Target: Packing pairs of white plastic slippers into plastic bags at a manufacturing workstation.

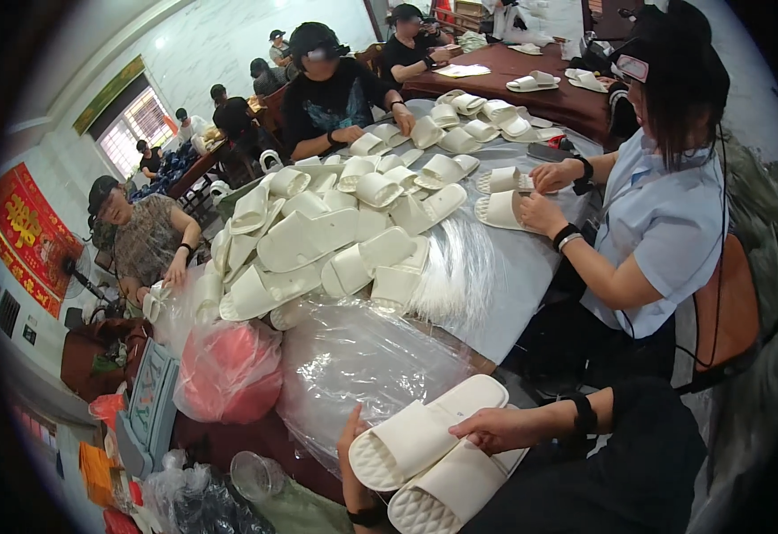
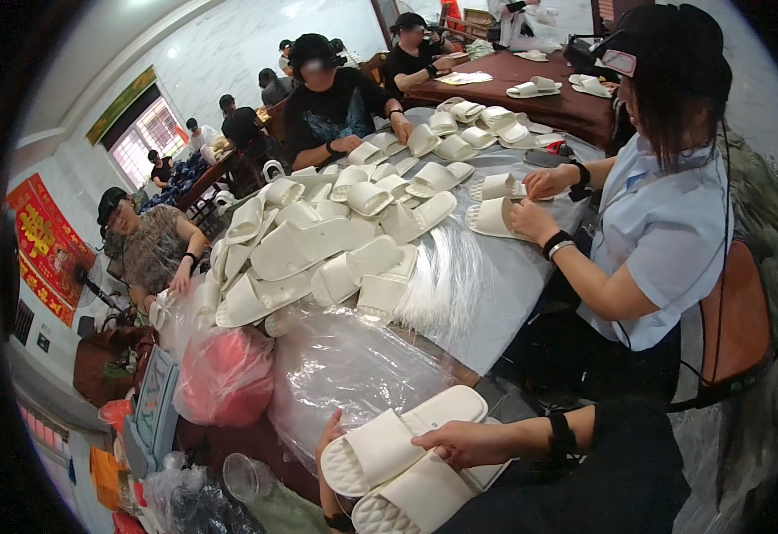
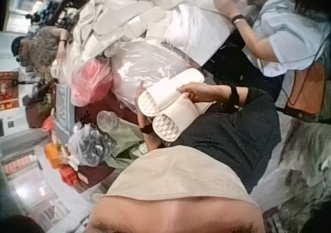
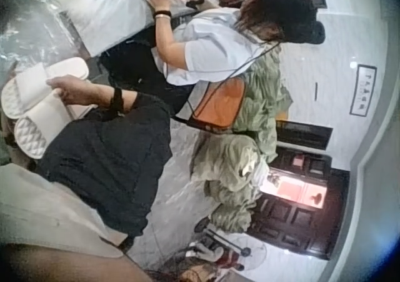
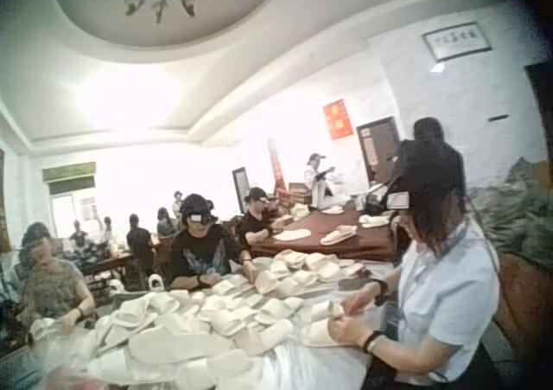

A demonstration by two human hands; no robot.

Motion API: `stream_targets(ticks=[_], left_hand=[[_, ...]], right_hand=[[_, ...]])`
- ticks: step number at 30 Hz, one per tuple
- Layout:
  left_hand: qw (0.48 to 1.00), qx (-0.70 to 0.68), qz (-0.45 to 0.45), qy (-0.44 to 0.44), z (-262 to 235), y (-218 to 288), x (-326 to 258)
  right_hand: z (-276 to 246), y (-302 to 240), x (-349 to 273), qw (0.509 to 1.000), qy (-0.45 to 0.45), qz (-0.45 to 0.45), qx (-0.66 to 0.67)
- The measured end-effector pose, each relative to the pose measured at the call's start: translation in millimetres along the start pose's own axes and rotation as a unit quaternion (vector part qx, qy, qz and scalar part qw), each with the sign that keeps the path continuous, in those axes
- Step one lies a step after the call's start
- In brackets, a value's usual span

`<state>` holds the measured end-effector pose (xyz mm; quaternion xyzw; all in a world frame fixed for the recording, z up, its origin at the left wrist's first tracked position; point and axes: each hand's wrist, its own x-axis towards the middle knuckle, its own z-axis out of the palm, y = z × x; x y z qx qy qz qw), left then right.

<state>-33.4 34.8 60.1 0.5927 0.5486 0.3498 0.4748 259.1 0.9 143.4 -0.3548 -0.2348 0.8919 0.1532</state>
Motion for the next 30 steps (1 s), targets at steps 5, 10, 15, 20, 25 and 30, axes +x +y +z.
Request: stream_targets(ticks=[5,10,15,20,25,30], left_hand=[[0.954,-0.296,-0.049,0.001,22.6,87.0,-9.5],[0.891,-0.42,-0.172,-0.02,16.6,89.6,-13.6],[0.957,-0.289,-0.006,0.012,17.9,80.9,-24.5],[0.989,-0.14,0.029,0.038,8.5,61.3,-19.4],[0.985,-0.155,-0.076,0.031,0.1,65.4,-26.6],[0.993,0.03,0.106,0.035,8.4,58.0,-19.3]], right_hand=[[-0.1,0.2,-0.3,1.0,-0.006,-0.008,-0.024],[-9.8,0.2,3.3,0.995,-0.045,-0.025,0.09],[1.3,-5.3,-3.6,0.997,0.068,-0.002,0.036],[-4.4,-6.1,-0.8,0.995,0.097,0.015,0.034],[2.0,-5.0,-0.1,0.989,0.108,0.036,0.099],[-12.5,1.3,-1.9,0.99,0.096,0.011,0.099]])
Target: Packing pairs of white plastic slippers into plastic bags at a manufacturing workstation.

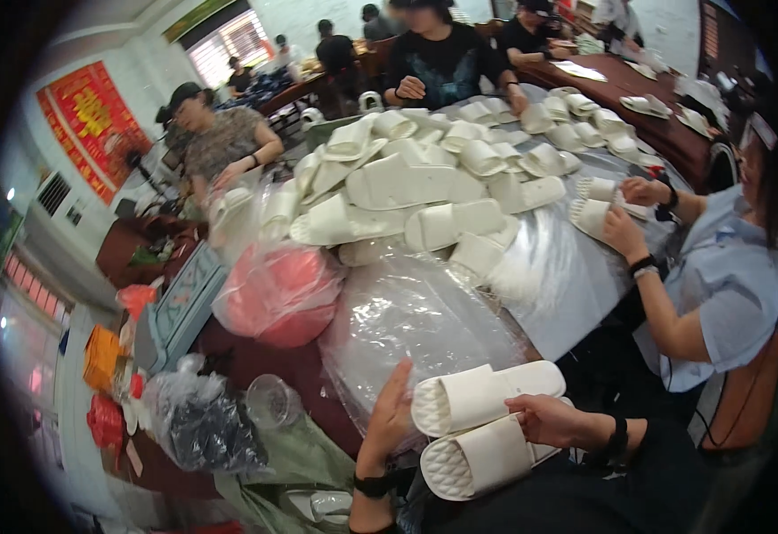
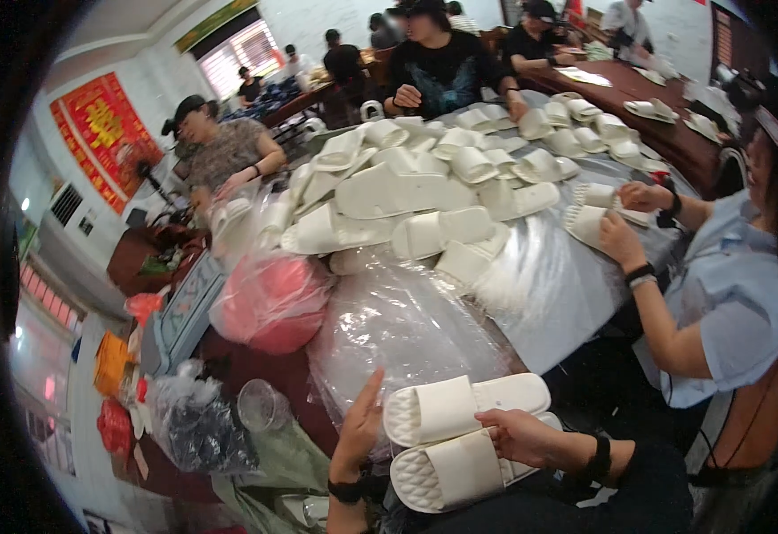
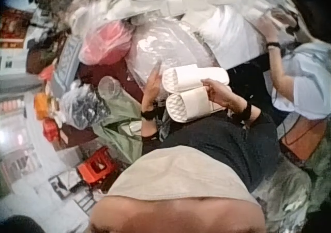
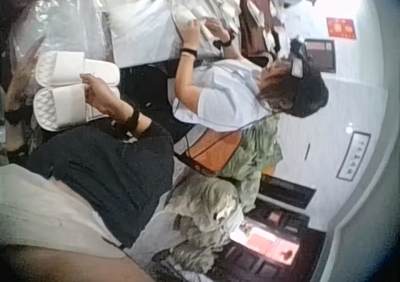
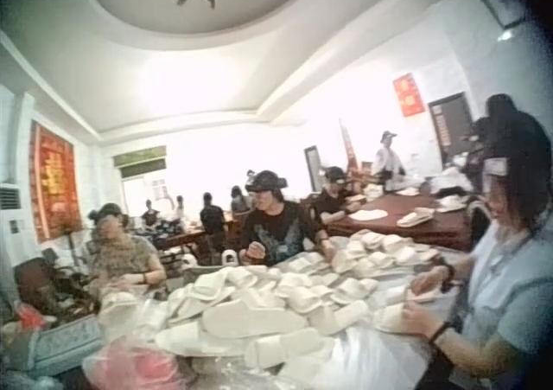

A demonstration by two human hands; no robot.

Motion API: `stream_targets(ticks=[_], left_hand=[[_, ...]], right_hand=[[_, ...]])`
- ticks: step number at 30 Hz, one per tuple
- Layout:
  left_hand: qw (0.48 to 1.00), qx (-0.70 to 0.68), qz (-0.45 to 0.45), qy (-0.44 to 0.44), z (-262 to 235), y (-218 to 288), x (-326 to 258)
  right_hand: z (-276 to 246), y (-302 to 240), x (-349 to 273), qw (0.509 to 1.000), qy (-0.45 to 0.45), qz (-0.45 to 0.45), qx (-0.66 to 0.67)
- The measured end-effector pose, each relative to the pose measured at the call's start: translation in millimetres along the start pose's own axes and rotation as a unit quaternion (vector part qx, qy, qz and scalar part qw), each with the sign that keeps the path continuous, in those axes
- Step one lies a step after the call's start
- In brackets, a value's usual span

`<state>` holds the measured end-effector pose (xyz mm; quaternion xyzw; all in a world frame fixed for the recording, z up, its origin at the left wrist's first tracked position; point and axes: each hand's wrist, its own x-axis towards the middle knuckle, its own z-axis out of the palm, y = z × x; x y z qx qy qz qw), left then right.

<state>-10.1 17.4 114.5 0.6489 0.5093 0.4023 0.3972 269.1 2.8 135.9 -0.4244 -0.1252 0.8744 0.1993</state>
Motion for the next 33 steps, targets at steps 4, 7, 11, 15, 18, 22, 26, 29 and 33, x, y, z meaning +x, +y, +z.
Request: stream_targets(ticks=[4,7,11,15,18,22,26,29,33], left_hand=[[0.99,0.134,0.048,-0.017,2.9,-5.6,-0.3],[0.993,0.119,0.02,-0.01,-0.3,1.5,-2.2],[0.992,0.127,0.015,-0.007,-11.6,0.6,-5.5],[0.956,0.281,0.082,0.018,-12.1,8.2,3.2],[0.956,0.27,0.104,0.048,-3.9,0.3,11.6],[0.99,0.122,-0.003,0.063,8.0,-0.1,17.9],[0.994,0.055,-0.071,0.062,12.8,-2.0,19.1],[0.995,-0.035,-0.066,0.06,11.2,-11.9,16.6],[0.987,-0.137,-0.062,0.055,1.2,2.1,13.0]], right_hand=[[4.9,4.7,-0.4,0.998,-0.047,0.029,-0.01],[9.1,-2.9,-4.1,1.0,-0.008,0.009,-0.024],[-5.0,-14.5,-3.3,0.999,0.04,-0.017,-0.01],[-8.9,-16.7,-8.4,0.996,0.064,-0.047,-0.039],[-5.4,-14.9,-9.1,0.992,0.066,-0.083,-0.061],[2.1,-11.8,-12.3,0.992,0.07,-0.052,-0.086],[-3.4,-7.8,-8.5,0.994,0.063,-0.022,-0.088],[-4.3,-4.2,-1.8,0.994,0.038,-0.047,-0.095],[12.6,-8.4,-4.2,0.988,0.069,-0.009,-0.136]])
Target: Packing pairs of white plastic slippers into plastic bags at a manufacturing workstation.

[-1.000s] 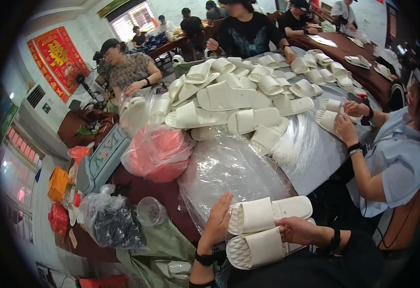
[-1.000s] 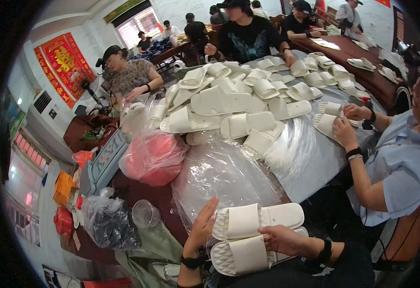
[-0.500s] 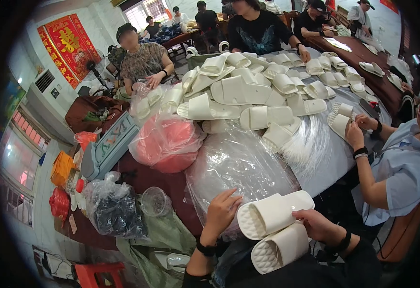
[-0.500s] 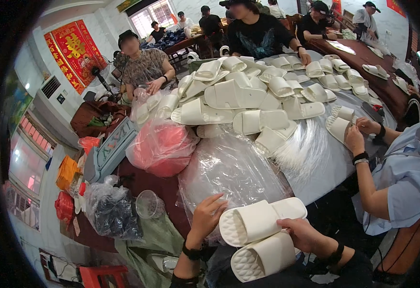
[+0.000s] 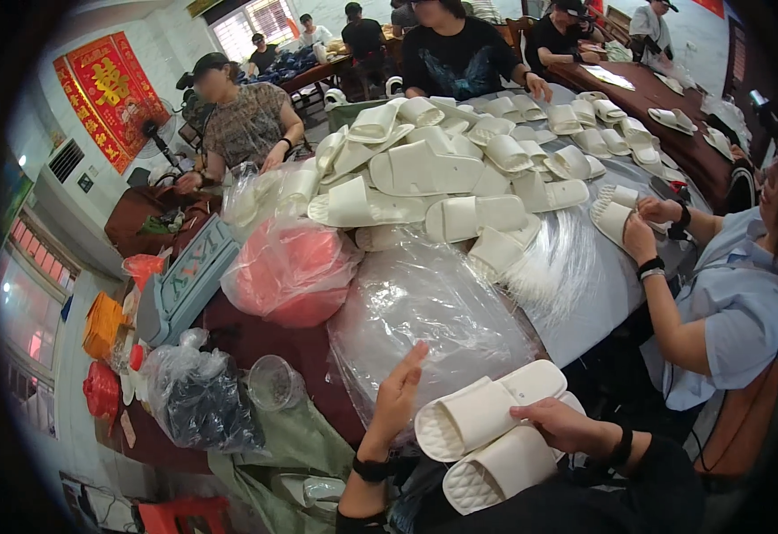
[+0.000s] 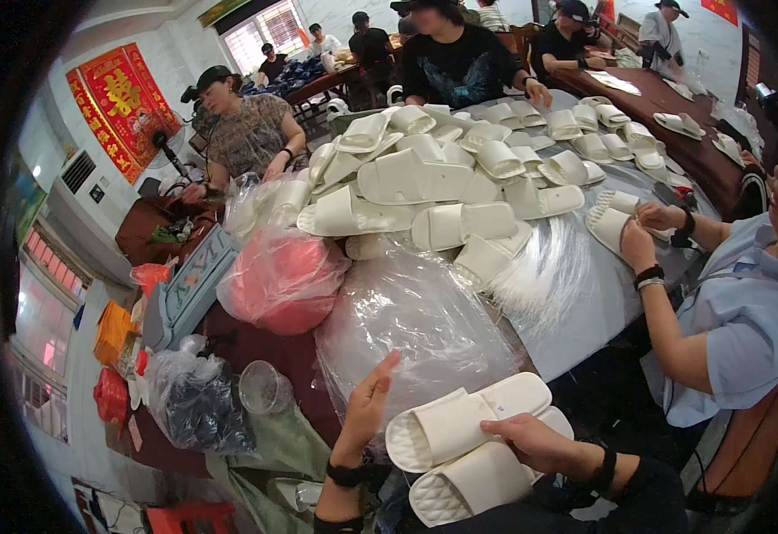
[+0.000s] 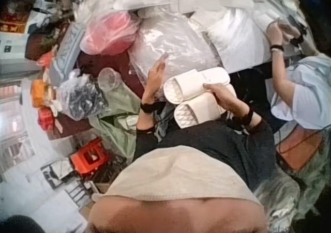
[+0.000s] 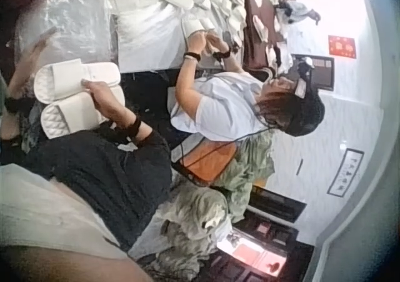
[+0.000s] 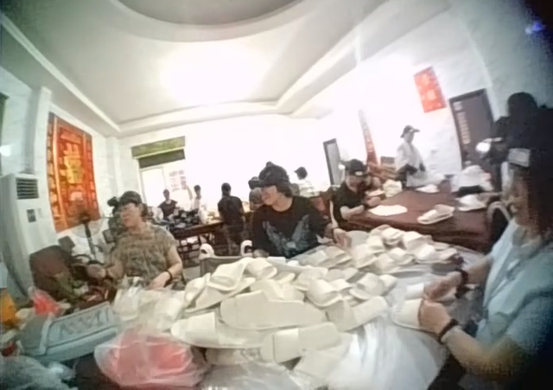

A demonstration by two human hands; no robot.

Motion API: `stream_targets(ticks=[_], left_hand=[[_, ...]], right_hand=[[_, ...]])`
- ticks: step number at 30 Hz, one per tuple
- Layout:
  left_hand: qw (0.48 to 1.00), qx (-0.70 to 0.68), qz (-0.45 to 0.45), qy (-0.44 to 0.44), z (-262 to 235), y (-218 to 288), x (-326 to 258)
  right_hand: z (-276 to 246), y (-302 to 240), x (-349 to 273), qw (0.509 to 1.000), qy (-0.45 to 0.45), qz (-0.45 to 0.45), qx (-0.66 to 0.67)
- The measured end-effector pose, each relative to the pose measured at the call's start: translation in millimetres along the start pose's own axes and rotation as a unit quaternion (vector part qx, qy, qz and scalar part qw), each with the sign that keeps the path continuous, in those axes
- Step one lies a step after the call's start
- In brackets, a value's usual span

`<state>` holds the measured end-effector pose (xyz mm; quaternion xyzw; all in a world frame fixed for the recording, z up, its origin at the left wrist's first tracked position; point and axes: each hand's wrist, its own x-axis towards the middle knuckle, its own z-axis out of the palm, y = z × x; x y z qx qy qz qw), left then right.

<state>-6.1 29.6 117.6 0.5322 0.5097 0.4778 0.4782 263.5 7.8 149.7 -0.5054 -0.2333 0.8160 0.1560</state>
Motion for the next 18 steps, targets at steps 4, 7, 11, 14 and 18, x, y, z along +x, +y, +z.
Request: stream_targets(ticks=[4,7,11,14,18], left_hand=[[0.965,0.226,0.081,-0.102,3.4,-0.9,-8.4],[0.956,0.254,0.095,-0.114,7.4,-1.2,-15.2],[0.925,0.351,0.112,-0.098,18.4,-4.7,-21.9],[0.903,0.4,0.143,-0.06,38.0,-7.1,-21.1],[0.885,0.432,0.171,-0.035,51.6,-4.4,-20.7]], right_hand=[[-8.6,11.3,11.0,0.998,-0.001,-0.005,0.062],[-5.9,14.4,12.9,0.992,0.009,-0.044,0.122],[5.9,17.4,13.5,0.968,-0.05,-0.14,0.202],[1.7,27.8,26.6,0.948,-0.117,-0.179,0.236],[22.8,16.7,22.7,0.946,-0.175,-0.214,0.17]])
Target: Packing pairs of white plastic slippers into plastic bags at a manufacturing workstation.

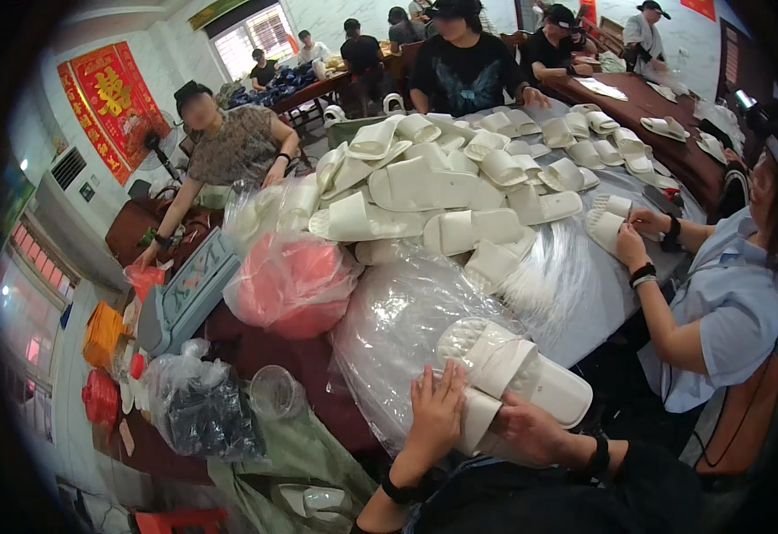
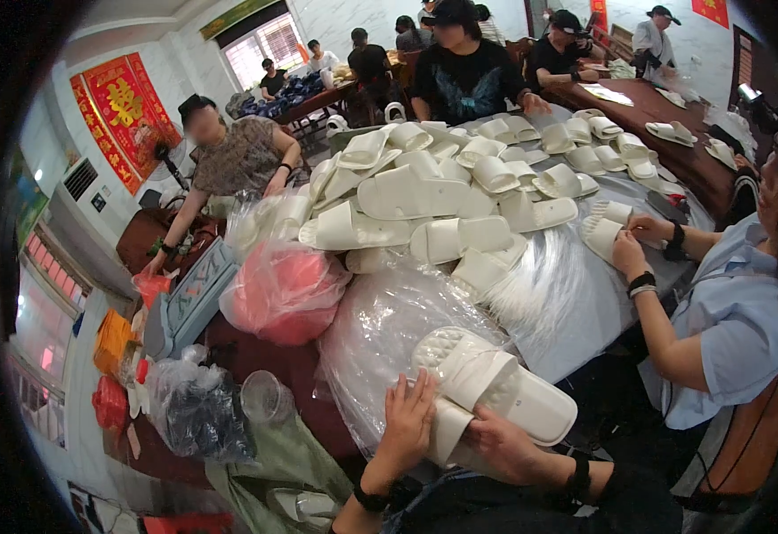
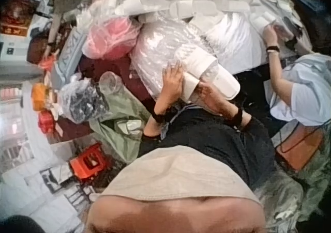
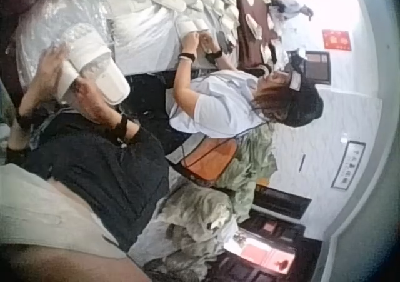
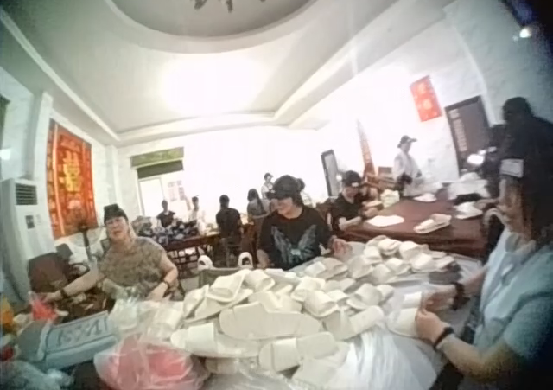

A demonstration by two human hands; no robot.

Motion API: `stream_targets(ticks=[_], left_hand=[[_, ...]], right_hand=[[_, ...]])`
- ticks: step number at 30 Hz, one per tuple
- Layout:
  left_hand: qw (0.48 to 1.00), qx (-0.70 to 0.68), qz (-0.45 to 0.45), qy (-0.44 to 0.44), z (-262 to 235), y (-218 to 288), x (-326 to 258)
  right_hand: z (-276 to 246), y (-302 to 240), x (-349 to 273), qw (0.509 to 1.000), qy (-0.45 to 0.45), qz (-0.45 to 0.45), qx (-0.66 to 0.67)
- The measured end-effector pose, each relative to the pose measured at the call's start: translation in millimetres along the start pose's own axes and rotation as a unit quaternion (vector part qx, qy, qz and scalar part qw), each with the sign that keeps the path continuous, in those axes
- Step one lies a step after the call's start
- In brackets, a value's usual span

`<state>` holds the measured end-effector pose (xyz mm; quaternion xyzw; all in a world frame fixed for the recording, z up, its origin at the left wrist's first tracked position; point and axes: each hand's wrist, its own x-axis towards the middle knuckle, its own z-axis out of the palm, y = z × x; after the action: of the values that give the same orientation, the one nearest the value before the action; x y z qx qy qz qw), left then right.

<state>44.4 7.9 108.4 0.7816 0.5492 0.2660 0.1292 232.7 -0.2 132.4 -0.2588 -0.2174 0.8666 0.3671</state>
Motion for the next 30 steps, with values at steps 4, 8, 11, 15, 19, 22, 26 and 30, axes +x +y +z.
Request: stream_targets(ticks=[4,8,11,15,19,22,26,30], left_hand=[[1.0,-0.001,0.001,0.01,-7.2,18.7,-2.9],[0.998,0.062,0.013,0.001,-10.5,32.8,-7.0],[0.999,0.018,0.034,-0.023,-13.2,39.0,-14.6],[0.992,-0.074,0.092,-0.049,-5.8,51.4,-21.6],[0.971,-0.152,0.155,-0.102,-1.0,45.7,-25.3],[0.962,-0.133,0.164,-0.173,-16.8,35.8,-28.3],[0.889,-0.3,-0.083,0.337,-5.3,-22.5,-15.9],[0.765,-0.593,-0.111,0.224,29.1,-36.0,-21.8]], right_hand=[[-14.6,15.5,16.4,1.0,-0.01,-0.005,-0.019],[-31.1,26.9,38.1,0.994,-0.016,-0.007,-0.106],[-12.7,23.7,52.9,0.989,-0.05,-0.092,-0.106],[-57.3,33.1,104.4,0.964,-0.106,-0.172,-0.175],[-26.7,26.3,117.6,0.983,-0.049,-0.173,0.03],[-15.2,21.4,115.4,0.971,-0.057,-0.167,0.159],[-8.5,12.8,101.9,0.967,-0.075,-0.123,0.212],[4.7,13.7,94.5,0.96,-0.113,-0.077,0.244]])
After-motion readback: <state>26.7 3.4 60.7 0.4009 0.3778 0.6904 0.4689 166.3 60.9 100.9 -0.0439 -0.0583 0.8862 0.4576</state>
